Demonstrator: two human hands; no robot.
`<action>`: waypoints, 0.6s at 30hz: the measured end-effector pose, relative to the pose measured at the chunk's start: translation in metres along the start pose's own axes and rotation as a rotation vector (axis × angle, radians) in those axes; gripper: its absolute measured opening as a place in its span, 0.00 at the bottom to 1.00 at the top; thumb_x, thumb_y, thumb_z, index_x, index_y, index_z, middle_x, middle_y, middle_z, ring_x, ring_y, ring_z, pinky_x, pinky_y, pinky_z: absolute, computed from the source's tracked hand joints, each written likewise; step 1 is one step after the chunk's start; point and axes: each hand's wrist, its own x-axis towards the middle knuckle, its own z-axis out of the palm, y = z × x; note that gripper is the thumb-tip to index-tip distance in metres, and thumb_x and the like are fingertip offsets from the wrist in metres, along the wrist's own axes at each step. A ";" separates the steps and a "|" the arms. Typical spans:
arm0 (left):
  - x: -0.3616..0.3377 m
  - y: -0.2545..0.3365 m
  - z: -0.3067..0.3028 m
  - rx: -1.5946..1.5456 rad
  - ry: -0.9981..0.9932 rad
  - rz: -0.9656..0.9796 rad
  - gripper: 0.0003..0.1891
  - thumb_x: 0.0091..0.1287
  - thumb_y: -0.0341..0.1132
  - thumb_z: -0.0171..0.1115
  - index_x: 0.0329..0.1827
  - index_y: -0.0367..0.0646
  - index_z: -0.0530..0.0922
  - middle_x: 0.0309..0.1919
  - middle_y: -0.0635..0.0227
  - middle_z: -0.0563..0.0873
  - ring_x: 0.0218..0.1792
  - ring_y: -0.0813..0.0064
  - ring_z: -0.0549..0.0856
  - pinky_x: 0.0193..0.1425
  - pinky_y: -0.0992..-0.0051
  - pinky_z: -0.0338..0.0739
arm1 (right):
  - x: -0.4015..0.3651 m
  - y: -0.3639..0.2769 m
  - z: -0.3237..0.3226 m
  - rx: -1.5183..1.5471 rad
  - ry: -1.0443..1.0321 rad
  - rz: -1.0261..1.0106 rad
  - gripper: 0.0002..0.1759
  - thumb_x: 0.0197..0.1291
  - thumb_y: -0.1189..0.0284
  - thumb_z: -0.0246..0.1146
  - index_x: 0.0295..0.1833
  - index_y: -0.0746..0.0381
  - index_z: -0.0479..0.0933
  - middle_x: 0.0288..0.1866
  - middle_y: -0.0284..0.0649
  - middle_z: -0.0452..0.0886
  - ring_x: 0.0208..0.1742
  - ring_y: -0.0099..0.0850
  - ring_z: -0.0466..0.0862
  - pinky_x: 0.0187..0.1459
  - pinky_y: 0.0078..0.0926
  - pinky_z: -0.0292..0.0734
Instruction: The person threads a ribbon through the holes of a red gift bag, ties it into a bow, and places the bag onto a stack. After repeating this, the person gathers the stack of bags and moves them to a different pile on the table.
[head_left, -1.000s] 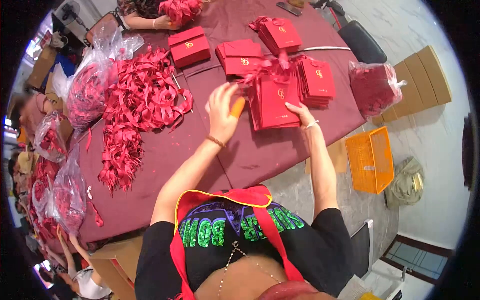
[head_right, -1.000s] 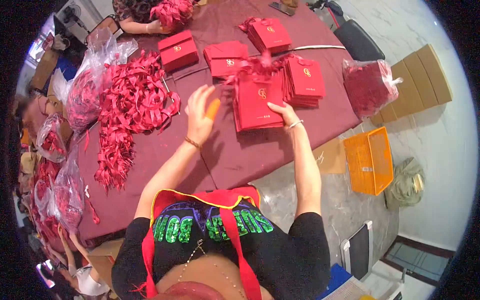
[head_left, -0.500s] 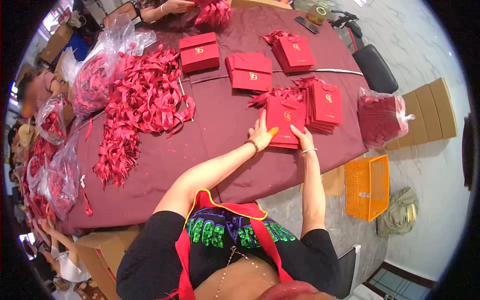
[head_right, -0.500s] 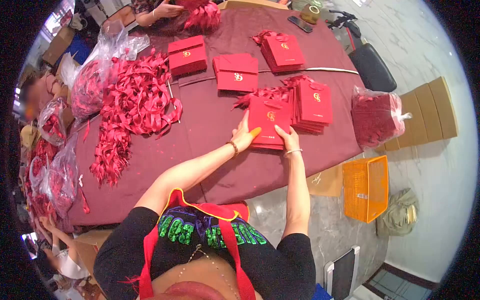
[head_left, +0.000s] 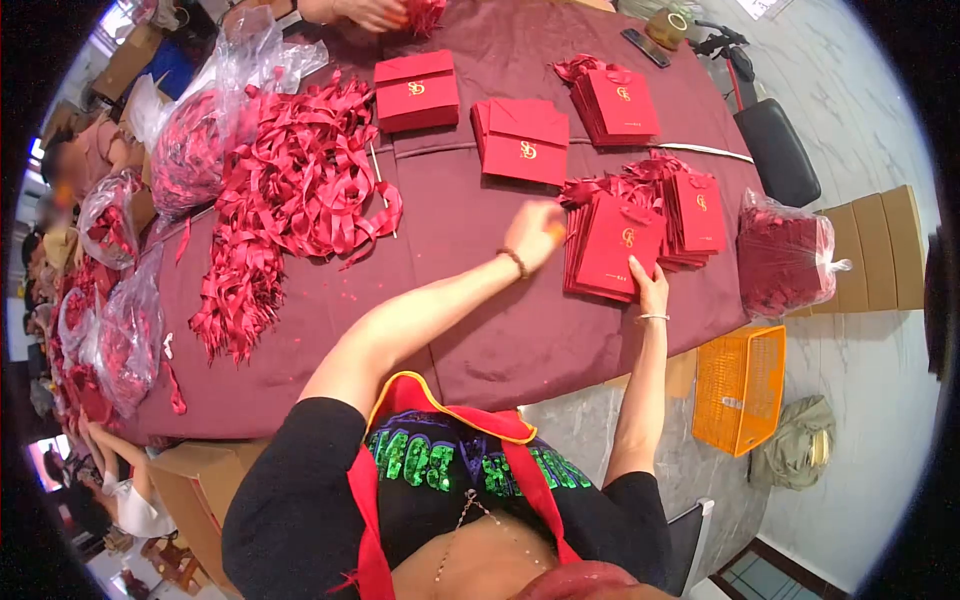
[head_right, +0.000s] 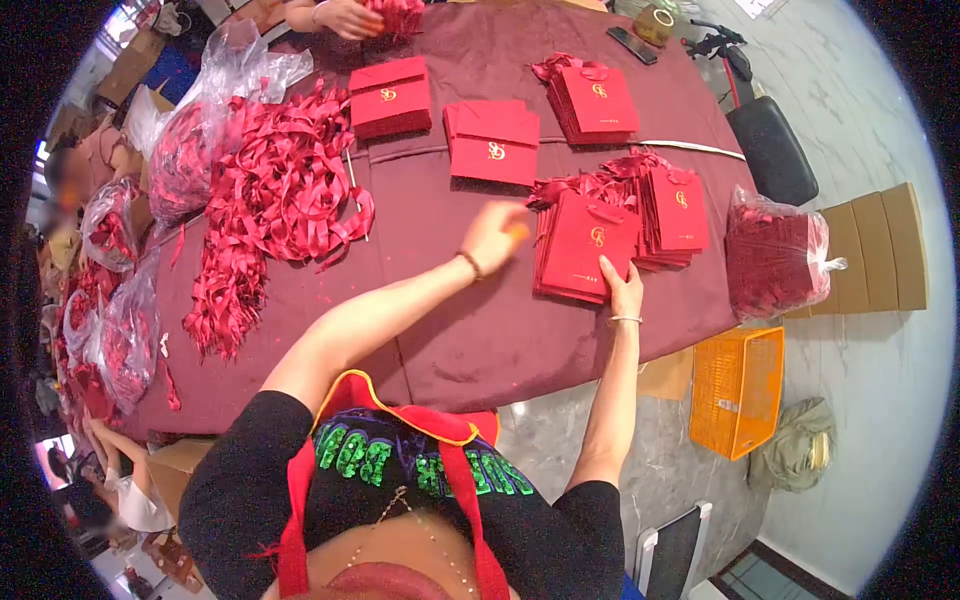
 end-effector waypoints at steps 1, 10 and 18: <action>0.005 -0.003 -0.015 0.112 0.168 -0.093 0.20 0.52 0.36 0.61 0.49 0.44 0.74 0.49 0.58 0.76 0.49 0.56 0.75 0.52 0.60 0.68 | -0.001 -0.002 0.002 0.059 -0.008 0.017 0.31 0.48 0.67 0.70 0.54 0.72 0.69 0.48 0.43 0.77 0.46 0.28 0.77 0.51 0.24 0.72; 0.101 -0.069 -0.058 -0.140 0.238 -0.871 0.47 0.41 0.54 0.73 0.60 0.35 0.63 0.56 0.44 0.71 0.59 0.51 0.71 0.60 0.62 0.68 | -0.010 -0.013 0.006 0.128 -0.034 0.071 0.31 0.53 0.62 0.65 0.58 0.69 0.68 0.54 0.41 0.74 0.54 0.28 0.73 0.58 0.24 0.64; 0.125 -0.054 -0.049 -0.120 0.325 -1.178 0.51 0.33 0.48 0.78 0.61 0.41 0.59 0.60 0.51 0.66 0.61 0.54 0.67 0.61 0.58 0.67 | -0.027 -0.014 -0.005 0.244 0.076 0.137 0.33 0.56 0.59 0.62 0.62 0.68 0.64 0.55 0.39 0.73 0.51 0.24 0.73 0.51 0.21 0.68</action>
